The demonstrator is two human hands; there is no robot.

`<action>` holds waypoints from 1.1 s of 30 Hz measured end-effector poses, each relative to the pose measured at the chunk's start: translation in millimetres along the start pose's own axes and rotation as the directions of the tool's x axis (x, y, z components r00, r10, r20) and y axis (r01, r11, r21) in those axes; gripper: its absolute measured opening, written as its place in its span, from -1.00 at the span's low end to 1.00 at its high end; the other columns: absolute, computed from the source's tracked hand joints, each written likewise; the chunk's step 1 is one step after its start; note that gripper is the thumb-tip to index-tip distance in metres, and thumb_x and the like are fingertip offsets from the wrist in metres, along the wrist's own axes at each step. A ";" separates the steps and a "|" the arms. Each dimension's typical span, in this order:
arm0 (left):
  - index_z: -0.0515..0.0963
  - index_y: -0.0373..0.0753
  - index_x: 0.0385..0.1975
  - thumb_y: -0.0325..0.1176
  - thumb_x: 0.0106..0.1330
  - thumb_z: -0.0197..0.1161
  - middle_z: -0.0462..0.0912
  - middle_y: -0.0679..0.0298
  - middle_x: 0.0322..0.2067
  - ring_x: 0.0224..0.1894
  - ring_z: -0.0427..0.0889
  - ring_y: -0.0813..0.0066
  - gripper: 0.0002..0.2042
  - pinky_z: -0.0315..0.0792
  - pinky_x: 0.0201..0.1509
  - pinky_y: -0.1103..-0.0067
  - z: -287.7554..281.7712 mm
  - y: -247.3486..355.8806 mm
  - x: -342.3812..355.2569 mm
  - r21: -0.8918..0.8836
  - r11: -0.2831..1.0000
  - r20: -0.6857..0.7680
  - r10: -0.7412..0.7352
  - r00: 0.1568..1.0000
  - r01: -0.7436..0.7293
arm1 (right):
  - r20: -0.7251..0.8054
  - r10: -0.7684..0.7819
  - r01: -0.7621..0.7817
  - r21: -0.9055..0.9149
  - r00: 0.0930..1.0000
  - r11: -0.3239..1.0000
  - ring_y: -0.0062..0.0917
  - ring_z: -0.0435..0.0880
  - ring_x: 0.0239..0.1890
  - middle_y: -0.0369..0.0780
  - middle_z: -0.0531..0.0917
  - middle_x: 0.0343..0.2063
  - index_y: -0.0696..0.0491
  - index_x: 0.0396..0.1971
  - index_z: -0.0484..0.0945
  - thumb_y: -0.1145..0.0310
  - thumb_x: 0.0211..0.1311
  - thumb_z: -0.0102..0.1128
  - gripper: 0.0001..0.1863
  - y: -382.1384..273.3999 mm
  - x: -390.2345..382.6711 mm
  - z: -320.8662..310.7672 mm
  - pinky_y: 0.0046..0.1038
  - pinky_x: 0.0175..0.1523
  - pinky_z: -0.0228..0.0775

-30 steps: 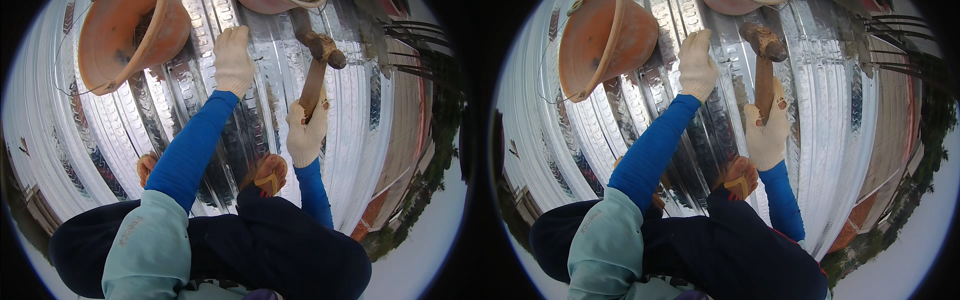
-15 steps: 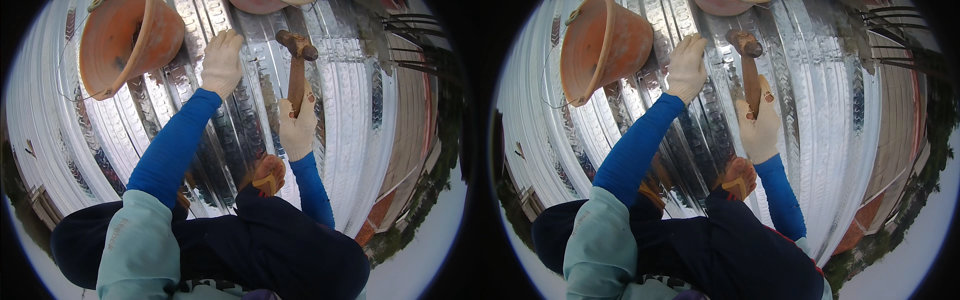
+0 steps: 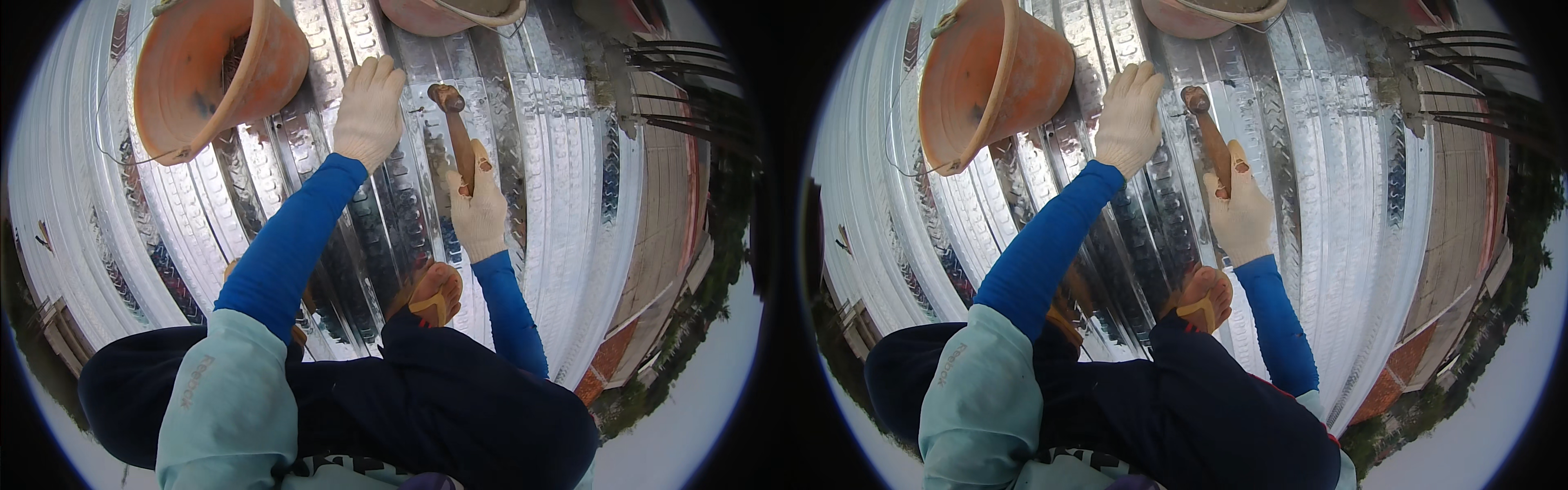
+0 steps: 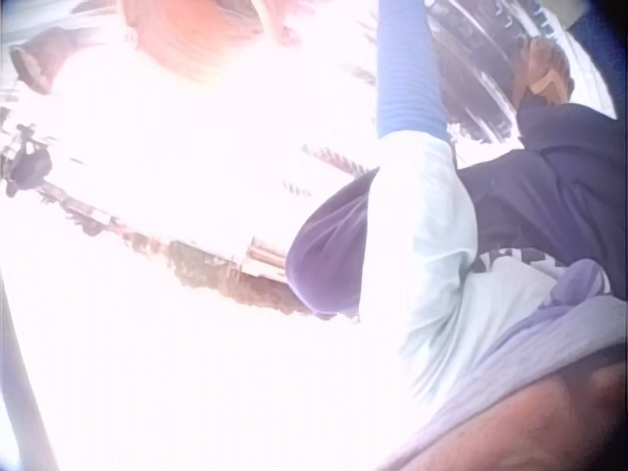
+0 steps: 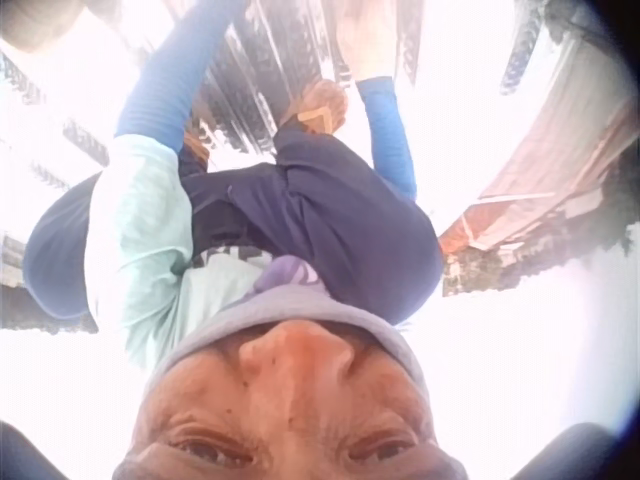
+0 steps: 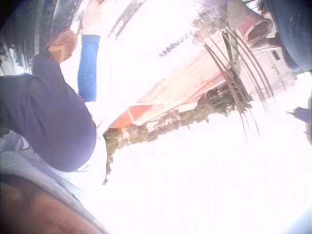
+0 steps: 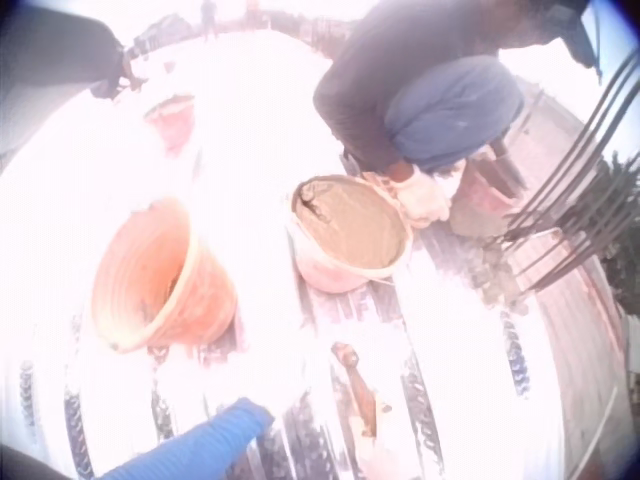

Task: The person hammers nails into a corrugated metal roof panel to secure it in place. They repeatedly pick nails from a bucket and drive them into the panel using a hammer while moving along the roof surface.

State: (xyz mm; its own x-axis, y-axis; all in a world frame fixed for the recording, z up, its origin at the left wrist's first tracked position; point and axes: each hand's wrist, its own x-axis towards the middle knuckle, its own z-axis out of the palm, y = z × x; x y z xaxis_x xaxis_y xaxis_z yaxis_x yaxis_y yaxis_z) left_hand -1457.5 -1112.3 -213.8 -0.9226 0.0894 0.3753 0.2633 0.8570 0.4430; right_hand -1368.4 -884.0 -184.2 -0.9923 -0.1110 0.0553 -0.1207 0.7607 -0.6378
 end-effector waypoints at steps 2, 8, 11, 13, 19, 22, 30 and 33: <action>0.56 -0.33 -0.18 -0.60 0.15 0.27 0.54 0.03 -0.04 0.10 0.53 0.00 -0.77 0.44 0.28 0.19 -0.8 -2.3 -4.2 0.015 0.999 0.030 -0.029 0.999 0.028 | 0.211 0.236 -0.204 -0.161 0.949 0.966 -0.14 0.77 -0.33 0.02 0.78 -0.29 0.01 0.54 0.41 0.27 0.55 0.27 -0.38 4.9 9.1 13.3 -0.26 -0.15 0.61; 0.55 -0.34 -0.21 -0.60 0.17 0.25 0.53 0.03 -0.05 0.11 0.52 -0.01 -0.81 0.44 0.28 0.18 0.2 -2.4 1.8 -0.033 0.999 -0.002 -0.025 1.000 0.025 | -0.026 0.155 -0.150 0.127 0.988 0.980 -0.31 0.81 -0.31 -0.05 0.80 -0.19 0.07 0.54 0.42 0.32 0.51 0.32 -0.35 -31.2 7.8 -18.1 -0.33 -0.10 0.65; 0.55 -0.34 -0.22 -0.60 0.16 0.25 0.53 0.03 -0.06 0.10 0.52 -0.02 -0.82 0.44 0.27 0.19 -3.0 -8.3 -4.5 -0.015 1.000 -0.027 -0.003 1.000 0.003 | -0.072 0.063 -0.049 0.185 0.995 0.981 -0.33 0.81 -0.31 -0.05 0.80 -0.13 0.15 0.51 0.43 0.39 0.46 0.37 -0.33 -47.7 -0.1 -26.1 -0.35 -0.13 0.64; 0.55 -0.34 -0.22 -0.60 0.15 0.25 0.53 0.03 -0.06 0.09 0.53 -0.02 -0.81 0.44 0.27 0.19 -3.2 -3.4 0.1 -0.029 0.999 -0.016 -0.017 1.000 0.017 | -0.099 -0.062 0.071 0.099 0.993 0.993 -0.19 0.79 -0.36 0.01 0.76 -0.23 0.20 0.48 0.44 0.37 0.50 0.34 -0.38 -24.4 -6.4 -8.1 -0.30 -0.23 0.60; 0.56 -0.34 -0.21 -0.59 0.15 0.26 0.53 0.05 -0.08 0.08 0.52 0.00 -0.80 0.43 0.27 0.20 0.4 -7.9 -3.5 -0.022 0.999 0.007 -0.035 0.999 0.035 | 0.171 0.181 -0.184 0.003 0.969 0.983 -0.04 0.82 -0.17 0.08 0.75 0.00 0.07 0.56 0.39 0.28 0.54 0.27 -0.34 -8.4 -0.8 28.0 -0.22 -0.04 0.65; 0.56 -0.33 -0.21 -0.57 0.15 0.27 0.52 0.06 -0.09 0.08 0.52 0.00 -0.80 0.43 0.28 0.21 3.3 -6.9 -1.3 -0.051 0.999 -0.064 -0.013 0.998 0.010 | 0.064 0.145 -0.153 0.140 0.987 0.978 -0.05 0.83 -0.09 0.07 0.71 0.19 0.10 0.55 0.38 0.31 0.51 0.28 -0.33 -46.7 -2.0 -10.9 -0.26 0.02 0.66; 0.56 -0.32 -0.22 -0.56 0.17 0.27 0.52 0.05 -0.08 0.08 0.52 0.02 -0.82 0.42 0.27 0.21 -1.7 -9.6 -6.1 -0.012 0.999 0.029 -0.032 0.999 0.032 | 0.241 0.251 -0.225 -0.132 0.937 0.965 -0.06 0.84 -0.15 0.04 0.80 -0.11 0.00 0.53 0.44 0.14 0.57 0.23 -0.38 4.5 -0.2 32.2 -0.14 -0.07 0.65; 0.57 -0.31 -0.22 -0.55 0.17 0.28 0.53 0.07 -0.07 0.09 0.51 0.03 -0.82 0.42 0.27 0.22 -1.1 -8.6 -1.3 0.003 1.000 0.026 -0.025 0.999 0.025 | 0.173 0.243 -0.249 0.011 0.955 0.969 -0.24 0.83 -0.20 0.00 0.79 -0.10 0.05 0.56 0.40 0.19 0.57 0.26 -0.35 -8.4 -14.7 21.6 -0.26 -0.09 0.64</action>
State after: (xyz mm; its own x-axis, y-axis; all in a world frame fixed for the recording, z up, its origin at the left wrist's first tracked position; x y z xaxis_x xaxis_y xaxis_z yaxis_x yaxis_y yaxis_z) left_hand -1458.2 -1120.3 -217.2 -0.9357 0.0813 0.3432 0.2398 0.8602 0.4500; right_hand -1352.2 -902.6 -196.3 -0.9715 -0.0315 -0.2349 0.1302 0.7571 -0.6402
